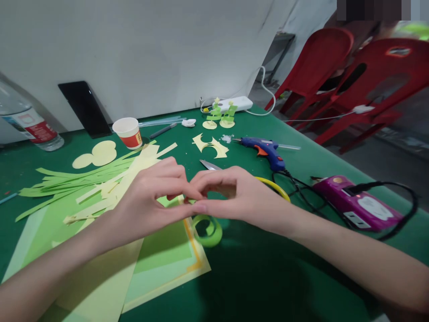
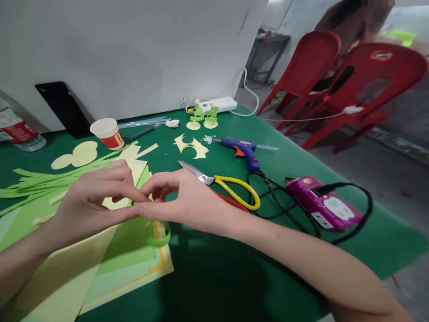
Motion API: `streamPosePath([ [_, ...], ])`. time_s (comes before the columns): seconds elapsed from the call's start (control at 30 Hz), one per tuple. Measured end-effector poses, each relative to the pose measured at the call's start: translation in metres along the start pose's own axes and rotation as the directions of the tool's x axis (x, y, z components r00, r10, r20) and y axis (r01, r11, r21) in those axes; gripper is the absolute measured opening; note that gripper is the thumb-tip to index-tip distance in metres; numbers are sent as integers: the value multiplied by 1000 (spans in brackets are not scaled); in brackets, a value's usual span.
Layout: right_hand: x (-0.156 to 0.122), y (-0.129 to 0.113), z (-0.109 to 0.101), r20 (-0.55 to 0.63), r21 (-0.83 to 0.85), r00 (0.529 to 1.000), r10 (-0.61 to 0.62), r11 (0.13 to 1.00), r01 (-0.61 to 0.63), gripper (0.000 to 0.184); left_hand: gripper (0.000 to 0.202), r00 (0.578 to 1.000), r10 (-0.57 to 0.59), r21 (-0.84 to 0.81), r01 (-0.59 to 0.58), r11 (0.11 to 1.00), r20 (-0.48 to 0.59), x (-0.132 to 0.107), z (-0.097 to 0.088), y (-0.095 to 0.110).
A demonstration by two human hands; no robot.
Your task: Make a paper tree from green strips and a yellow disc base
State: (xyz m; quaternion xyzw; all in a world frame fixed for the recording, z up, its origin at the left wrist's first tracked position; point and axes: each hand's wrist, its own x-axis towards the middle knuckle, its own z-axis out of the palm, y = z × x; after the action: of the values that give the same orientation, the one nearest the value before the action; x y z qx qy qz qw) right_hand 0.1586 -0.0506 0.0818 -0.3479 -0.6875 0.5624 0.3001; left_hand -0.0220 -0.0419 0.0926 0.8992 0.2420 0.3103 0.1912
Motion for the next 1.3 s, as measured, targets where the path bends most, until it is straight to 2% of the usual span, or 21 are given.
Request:
streamPosePath([
  [0.07, 0, -1, -4, 42, -14, 999, 1, 1000, -1, 11, 9, 997, 48, -41, -45, 998, 62, 1, -1, 1],
  [0.13, 1, -1, -6, 71, -32, 997, 7, 999, -5, 12, 12, 994, 76, -65, -71, 995, 74, 2, 0, 1],
  [0.27, 2, 0, -4, 44, -41, 999, 10, 999, -9, 13, 14, 1000, 13, -15, -14, 1000, -23, 1, 3, 0],
  [0.33, 2, 1, -2, 21, -52, 1000, -9, 999, 10, 12, 13, 999, -6, 7, 6, 1000, -38, 1, 3, -1],
  [0.43, 2, 0, -5, 16, -86, 999, -41, 995, 42, 10, 6, 999, 27, -4, -27, 1000, 29, 1, 1, -1],
  [0.53, 1, -2, -8, 43, -129, 998, -47, 990, 52, 10, 10, 996, 61, -56, -57, 997, 72, 2, -1, -1],
  [0.6, 0, -2, -7, 43, -147, 997, -59, 987, 64, 10, 9, 998, 30, -59, -27, 998, 47, 2, 0, -1],
  [0.73, -1, -1, -2, -36, -205, 992, -125, 972, 115, 9, 14, 996, -80, -8, 80, 997, -31, 2, 4, -1],
  [0.87, -1, -1, -1, -39, -190, 994, -105, 977, 96, 10, 12, 995, -17, 28, 20, 999, -98, 1, 6, -2],
  [0.93, 0, -1, -3, -8, -140, 997, -74, 988, 72, 10, 9, 997, 37, 25, -36, 999, -64, 1, 5, -2],
  [1.03, 0, -1, -7, 47, -74, 998, -39, 996, 42, 10, 9, 994, 93, -29, -92, 995, 54, 2, 1, -1],
  [1.1, 0, -2, -8, 69, -50, 997, -25, 998, 29, 10, 12, 990, 118, -51, -114, 992, 78, 3, 0, 0],
  [1.17, -1, -2, -6, 70, -40, 997, -15, 999, 17, 10, 13, 993, 112, -31, -111, 993, 49, 3, 0, 0],
  [1.3, -1, -2, -2, 13, -56, 1000, -5, 998, 6, 10, 14, 998, 23, 23, -22, 999, -51, 1, 4, 0],
])
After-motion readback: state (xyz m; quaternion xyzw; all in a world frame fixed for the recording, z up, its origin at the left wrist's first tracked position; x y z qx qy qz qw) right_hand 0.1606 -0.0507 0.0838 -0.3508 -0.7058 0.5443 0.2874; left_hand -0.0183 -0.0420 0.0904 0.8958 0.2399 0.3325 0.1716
